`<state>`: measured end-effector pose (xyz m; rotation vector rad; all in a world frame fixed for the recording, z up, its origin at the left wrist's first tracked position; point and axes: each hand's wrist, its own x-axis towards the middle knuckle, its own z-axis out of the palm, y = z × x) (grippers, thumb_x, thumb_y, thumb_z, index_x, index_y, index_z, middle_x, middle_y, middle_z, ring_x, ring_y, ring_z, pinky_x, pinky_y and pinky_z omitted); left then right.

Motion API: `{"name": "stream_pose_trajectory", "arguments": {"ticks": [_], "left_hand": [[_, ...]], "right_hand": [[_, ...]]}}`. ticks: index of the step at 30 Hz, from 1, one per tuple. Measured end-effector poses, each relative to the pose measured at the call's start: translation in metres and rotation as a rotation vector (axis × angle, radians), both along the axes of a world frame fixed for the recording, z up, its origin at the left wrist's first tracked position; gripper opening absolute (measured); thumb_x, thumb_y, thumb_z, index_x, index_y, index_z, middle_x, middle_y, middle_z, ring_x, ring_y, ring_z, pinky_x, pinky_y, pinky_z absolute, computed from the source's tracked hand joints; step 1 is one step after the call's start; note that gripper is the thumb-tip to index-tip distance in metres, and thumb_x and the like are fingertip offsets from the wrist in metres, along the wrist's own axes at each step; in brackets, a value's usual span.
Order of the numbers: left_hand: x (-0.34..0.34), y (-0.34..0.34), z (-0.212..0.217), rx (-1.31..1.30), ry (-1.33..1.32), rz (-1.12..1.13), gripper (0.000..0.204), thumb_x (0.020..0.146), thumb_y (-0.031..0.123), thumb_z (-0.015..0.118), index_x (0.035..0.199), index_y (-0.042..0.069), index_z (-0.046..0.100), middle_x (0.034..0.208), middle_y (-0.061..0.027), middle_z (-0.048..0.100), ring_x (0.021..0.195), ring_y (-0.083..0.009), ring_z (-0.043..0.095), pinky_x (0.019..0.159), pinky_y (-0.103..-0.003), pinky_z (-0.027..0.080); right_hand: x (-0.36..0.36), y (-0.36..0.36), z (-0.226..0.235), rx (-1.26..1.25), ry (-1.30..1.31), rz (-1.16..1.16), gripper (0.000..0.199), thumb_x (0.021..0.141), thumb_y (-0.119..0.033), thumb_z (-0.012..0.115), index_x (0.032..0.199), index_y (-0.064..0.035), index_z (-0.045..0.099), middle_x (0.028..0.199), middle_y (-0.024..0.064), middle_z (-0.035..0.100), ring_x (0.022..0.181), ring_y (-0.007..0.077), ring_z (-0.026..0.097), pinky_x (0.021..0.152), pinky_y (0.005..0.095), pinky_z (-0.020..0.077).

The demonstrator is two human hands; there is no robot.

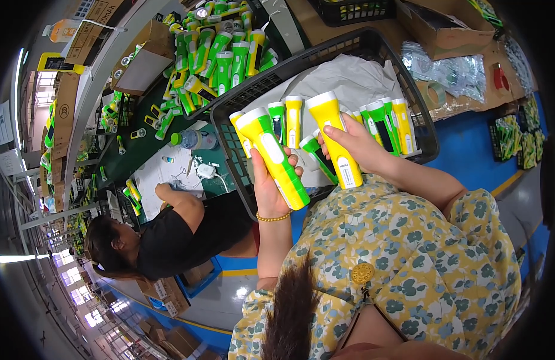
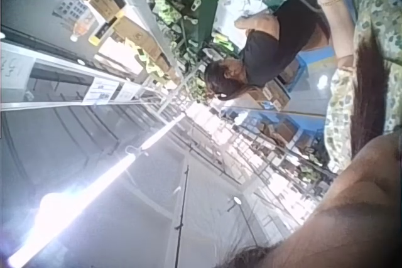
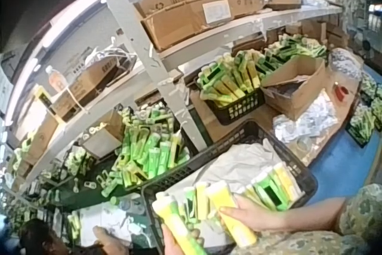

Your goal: Collect and sort solar-powered flashlights from an assembly table into a plastic crate for organization or inspection.

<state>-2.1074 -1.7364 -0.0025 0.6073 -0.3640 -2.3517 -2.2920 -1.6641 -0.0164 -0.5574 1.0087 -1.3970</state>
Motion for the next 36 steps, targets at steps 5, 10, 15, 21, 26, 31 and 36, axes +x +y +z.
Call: {"name": "stream_pose_trajectory", "arguments": {"ticks": [5,10,15,21,26,31,36], "left_hand": [[0.002,0.000,0.002,0.043,0.073,-0.015,0.052,0.091,0.055,0.040,0.118,0.012,0.050,0.093,-0.0053,0.055,0.077,-0.0142,0.052,0.063,-0.028,0.046],[0.004,0.001,0.004,0.207,0.280,-0.068,0.052,0.092,0.054,0.038,0.120,0.012,0.049,0.094,-0.0044,0.052,0.080,-0.0144,0.050,0.065,-0.030,0.046],[0.004,0.003,0.005,0.259,0.373,-0.100,0.053,0.091,0.054,0.039,0.120,0.011,0.050,0.095,-0.0047,0.051,0.081,-0.0142,0.050,0.066,-0.030,0.046],[0.003,0.006,0.006,0.240,0.366,-0.099,0.053,0.092,0.053,0.039,0.121,0.010,0.048,0.095,-0.0048,0.050,0.081,-0.0148,0.049,0.067,-0.030,0.046],[0.008,0.005,0.001,0.111,0.335,-0.099,0.054,0.090,0.051,0.044,0.123,0.009,0.047,0.096,-0.0050,0.049,0.083,-0.0153,0.050,0.070,-0.031,0.045],[0.016,-0.004,0.011,-0.348,0.226,0.026,0.055,0.091,0.052,0.042,0.128,0.011,0.040,0.100,-0.0060,0.051,0.086,-0.0177,0.051,0.072,-0.035,0.048],[0.031,-0.037,0.067,-0.890,0.424,0.331,0.058,0.089,0.053,0.048,0.132,0.014,0.039,0.106,-0.0079,0.048,0.088,-0.0219,0.053,0.072,-0.035,0.046]], "right_hand": [[0.001,0.001,0.003,0.000,-0.014,0.011,0.025,0.093,-0.023,0.051,0.108,-0.0049,0.043,0.088,0.0039,0.055,0.074,0.0093,0.056,0.068,0.0260,0.0496],[0.001,0.004,0.010,0.017,-0.037,0.024,0.026,0.093,-0.024,0.052,0.108,-0.0053,0.044,0.087,0.0038,0.055,0.074,0.0091,0.056,0.067,0.0258,0.0496],[0.002,0.004,0.009,0.021,-0.047,0.034,0.026,0.092,-0.024,0.052,0.108,-0.0054,0.044,0.087,0.0039,0.055,0.074,0.0092,0.056,0.067,0.0258,0.0496],[0.001,0.006,0.009,0.035,-0.048,0.032,0.027,0.092,-0.024,0.053,0.109,-0.0052,0.044,0.088,0.0042,0.055,0.075,0.0093,0.057,0.067,0.0256,0.0499],[0.002,0.007,0.009,0.052,-0.024,0.030,0.027,0.092,-0.024,0.053,0.109,-0.0049,0.044,0.088,0.0044,0.055,0.075,0.0092,0.057,0.067,0.0255,0.0500],[0.002,0.007,0.001,0.054,0.015,0.028,0.028,0.092,-0.024,0.053,0.110,-0.0051,0.043,0.088,0.0044,0.055,0.076,0.0090,0.057,0.067,0.0252,0.0499],[0.002,0.006,0.001,0.056,0.003,0.029,0.027,0.092,-0.022,0.053,0.110,-0.0057,0.042,0.087,0.0037,0.055,0.075,0.0087,0.057,0.067,0.0247,0.0499]]}}
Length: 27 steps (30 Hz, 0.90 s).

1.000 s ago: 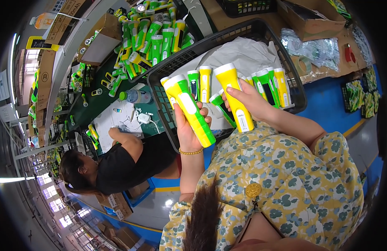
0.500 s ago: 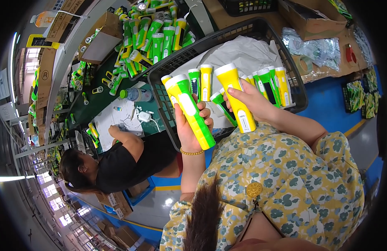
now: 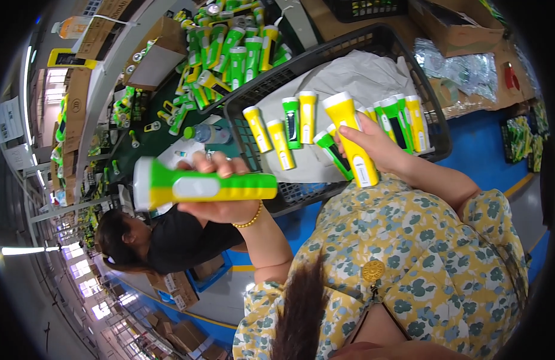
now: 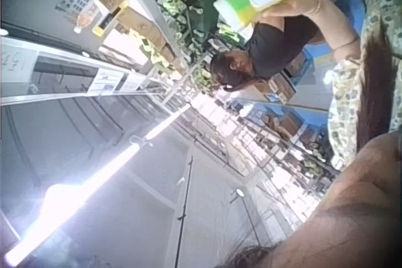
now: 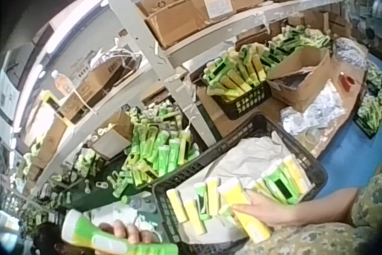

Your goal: Collect and sort solar-powered flashlights from an assembly table into a plastic crate for organization or inspection.

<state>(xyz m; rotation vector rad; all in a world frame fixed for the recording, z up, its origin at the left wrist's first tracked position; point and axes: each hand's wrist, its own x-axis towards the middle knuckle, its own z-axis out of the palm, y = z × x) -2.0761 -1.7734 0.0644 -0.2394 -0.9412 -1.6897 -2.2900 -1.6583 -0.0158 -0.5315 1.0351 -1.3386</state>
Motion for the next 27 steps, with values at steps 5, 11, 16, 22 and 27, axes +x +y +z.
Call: {"name": "stream_pose_trajectory", "arguments": {"ticks": [5,11,16,22,27], "left_hand": [[0.021,-0.013,0.048,-0.177,0.141,0.155,0.056,0.086,0.051,0.054,0.128,0.014,0.045,0.104,-0.0032,0.048,0.088,-0.0159,0.052,0.074,-0.033,0.045],[0.032,-0.020,0.079,-0.193,0.216,0.213,0.049,0.087,0.048,0.054,0.122,0.015,0.048,0.098,0.0008,0.050,0.084,-0.0106,0.053,0.068,-0.027,0.047],[0.040,-0.026,0.090,-0.206,0.186,0.254,0.044,0.084,0.042,0.060,0.115,0.013,0.051,0.095,0.0019,0.053,0.082,-0.0088,0.055,0.068,-0.025,0.048],[0.062,-0.043,0.119,-0.387,-0.092,0.258,0.052,0.085,0.049,0.056,0.122,0.013,0.049,0.098,-0.0017,0.052,0.082,-0.0138,0.053,0.067,-0.028,0.045],[0.056,-0.050,0.131,-0.434,-0.192,0.225,0.058,0.088,0.055,0.046,0.130,0.015,0.043,0.105,-0.0076,0.050,0.085,-0.0194,0.053,0.072,-0.036,0.047]], "right_hand": [[0.001,0.002,-0.006,0.013,0.011,-0.038,0.025,0.092,-0.022,0.052,0.109,-0.0063,0.043,0.086,0.0035,0.054,0.073,0.0081,0.056,0.065,0.0238,0.0488],[0.000,0.002,-0.012,0.046,-0.023,-0.083,0.027,0.090,-0.026,0.056,0.107,-0.0069,0.044,0.085,0.0029,0.055,0.070,0.0081,0.055,0.062,0.0235,0.0479],[0.004,-0.003,-0.014,0.060,-0.058,-0.077,0.031,0.090,-0.027,0.057,0.109,-0.0068,0.045,0.087,0.0033,0.054,0.072,0.0084,0.055,0.064,0.0240,0.0475],[-0.001,-0.004,-0.016,0.045,-0.066,-0.081,0.030,0.090,-0.026,0.057,0.109,-0.0064,0.045,0.087,0.0035,0.054,0.072,0.0087,0.054,0.065,0.0244,0.0467],[-0.007,-0.003,-0.018,0.059,-0.076,-0.076,0.029,0.090,-0.026,0.056,0.108,-0.0068,0.045,0.086,0.0032,0.054,0.072,0.0087,0.054,0.064,0.0241,0.0465]]}}
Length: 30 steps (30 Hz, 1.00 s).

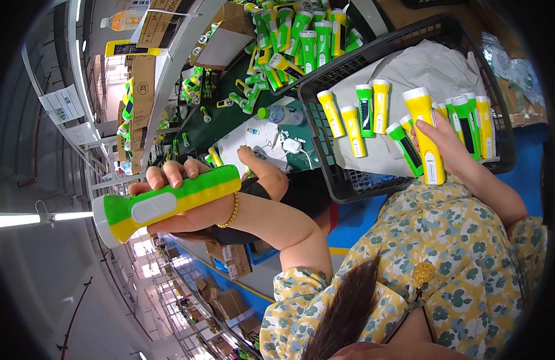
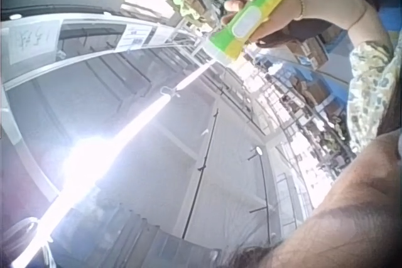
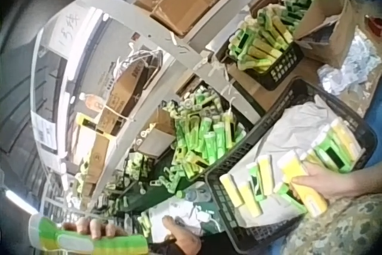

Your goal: Collect and sort solar-powered flashlights from an assembly table into a plastic crate for organization or inspection.

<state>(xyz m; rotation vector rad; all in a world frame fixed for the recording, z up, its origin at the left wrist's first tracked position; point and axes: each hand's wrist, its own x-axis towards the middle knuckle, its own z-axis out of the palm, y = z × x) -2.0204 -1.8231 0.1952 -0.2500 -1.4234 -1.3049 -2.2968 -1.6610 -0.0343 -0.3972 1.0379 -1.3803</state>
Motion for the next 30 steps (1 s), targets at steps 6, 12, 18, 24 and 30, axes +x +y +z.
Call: {"name": "stream_pose_trajectory", "arguments": {"ticks": [6,12,18,24,30], "left_hand": [[-0.028,0.008,-0.026,0.376,-0.077,-0.017,0.061,0.090,0.055,0.042,0.131,0.010,0.038,0.108,-0.0099,0.050,0.087,-0.0217,0.051,0.070,-0.036,0.047],[-0.071,0.030,-0.136,1.178,-0.379,-0.163,0.054,0.092,0.053,0.039,0.123,0.009,0.045,0.096,-0.0076,0.056,0.082,-0.0199,0.055,0.071,-0.036,0.047],[-0.097,0.061,-0.205,1.480,-0.317,-0.421,0.048,0.093,0.047,0.040,0.125,0.011,0.045,0.098,-0.0058,0.056,0.085,-0.0171,0.054,0.073,-0.034,0.045],[-0.104,0.079,-0.207,1.506,-0.270,-0.519,0.052,0.092,0.052,0.039,0.126,0.013,0.045,0.097,-0.0030,0.053,0.081,-0.0142,0.052,0.069,-0.030,0.046],[-0.104,0.082,-0.219,1.484,-0.199,-0.620,0.056,0.089,0.058,0.040,0.124,0.015,0.046,0.092,-0.0010,0.053,0.076,-0.0113,0.051,0.063,-0.027,0.045]], "right_hand": [[-0.001,-0.002,0.002,0.075,-0.168,-0.049,0.035,0.088,-0.034,0.058,0.106,-0.0073,0.044,0.082,0.0038,0.055,0.065,0.0112,0.056,0.054,0.0260,0.0477],[-0.009,-0.031,0.010,-0.005,-0.258,0.019,0.028,0.089,-0.027,0.058,0.107,-0.0075,0.049,0.086,0.0054,0.059,0.072,0.0133,0.058,0.063,0.0286,0.0502],[-0.003,-0.030,0.019,-0.056,-0.194,0.025,0.028,0.089,-0.023,0.057,0.109,-0.0072,0.045,0.087,0.0042,0.056,0.075,0.0122,0.057,0.064,0.0274,0.0496],[0.002,-0.022,0.025,-0.096,0.036,0.066,0.027,0.090,-0.022,0.055,0.108,-0.0057,0.042,0.084,0.0040,0.055,0.073,0.0104,0.056,0.063,0.0259,0.0481],[0.005,-0.017,0.028,-0.159,0.198,0.090,0.041,0.090,-0.019,0.054,0.123,-0.0023,0.035,0.102,0.0080,0.054,0.092,0.0132,0.055,0.078,0.0287,0.0466]]}}
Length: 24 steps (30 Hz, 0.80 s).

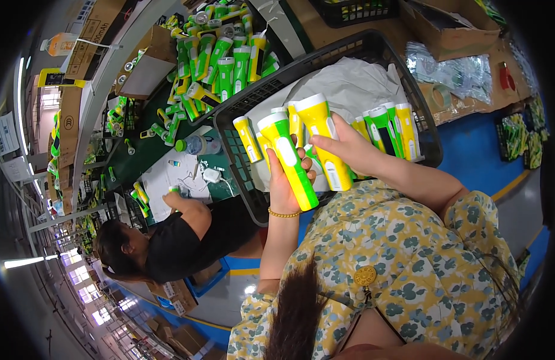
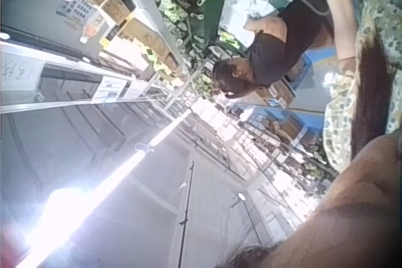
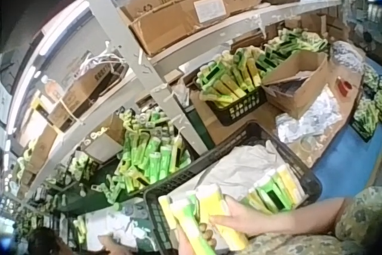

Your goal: Collect and sort solar-powered flashlights from an assembly table into a plastic crate for organization or inspection.

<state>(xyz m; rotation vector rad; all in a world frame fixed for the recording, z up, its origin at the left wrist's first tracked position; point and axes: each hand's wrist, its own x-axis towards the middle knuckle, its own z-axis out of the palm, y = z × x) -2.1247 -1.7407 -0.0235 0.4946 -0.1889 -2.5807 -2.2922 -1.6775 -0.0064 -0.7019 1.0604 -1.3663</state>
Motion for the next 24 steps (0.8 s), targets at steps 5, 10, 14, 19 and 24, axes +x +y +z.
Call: {"name": "stream_pose_trajectory", "arguments": {"ticks": [5,10,14,19,24], "left_hand": [[-0.002,0.006,0.002,-0.071,-0.100,0.016,0.058,0.086,0.062,0.040,0.123,0.017,0.046,0.086,0.0008,0.049,0.070,-0.0092,0.048,0.058,-0.024,0.042],[-0.005,0.010,0.001,-0.033,-0.060,0.003,0.059,0.090,0.062,0.031,0.128,0.019,0.043,0.089,0.0023,0.050,0.074,-0.0097,0.048,0.062,-0.025,0.040],[-0.006,0.011,0.000,0.072,-0.018,0.001,0.059,0.089,0.062,0.032,0.130,0.019,0.043,0.092,0.0015,0.052,0.077,-0.0095,0.049,0.064,-0.025,0.041],[-0.009,0.008,0.005,0.215,0.272,-0.025,0.049,0.097,0.039,0.032,0.136,0.010,0.035,0.121,-0.0098,0.049,0.104,-0.0216,0.051,0.089,-0.039,0.044],[0.000,0.009,0.000,0.269,0.241,0.075,0.045,0.094,0.021,0.029,0.136,0.005,0.034,0.139,-0.0140,0.037,0.128,-0.0283,0.036,0.106,-0.048,0.028]], "right_hand": [[0.001,0.005,-0.002,-0.044,-0.172,0.064,0.056,0.088,-0.008,0.051,0.136,-0.0038,0.023,0.118,0.0109,0.048,0.109,0.0166,0.049,0.091,0.0310,0.0422],[-0.003,0.007,0.007,-0.019,-0.051,0.073,0.063,0.087,-0.005,0.056,0.138,-0.0029,0.018,0.115,0.0161,0.050,0.094,0.0183,0.061,0.076,0.0319,0.0536],[-0.006,0.008,-0.003,0.038,-0.124,0.057,0.071,0.086,-0.011,0.061,0.139,0.0004,0.016,0.114,0.0187,0.049,0.101,0.0211,0.057,0.082,0.0327,0.0521],[-0.006,0.008,-0.002,0.138,-0.297,-0.030,0.060,0.087,-0.014,0.061,0.133,0.0026,0.026,0.113,0.0177,0.050,0.098,0.0217,0.058,0.082,0.0322,0.0517],[-0.019,0.010,-0.005,0.211,-0.566,0.017,0.050,0.088,-0.015,0.059,0.128,0.0013,0.033,0.110,0.0118,0.056,0.099,0.0219,0.059,0.085,0.0366,0.0504]]}}
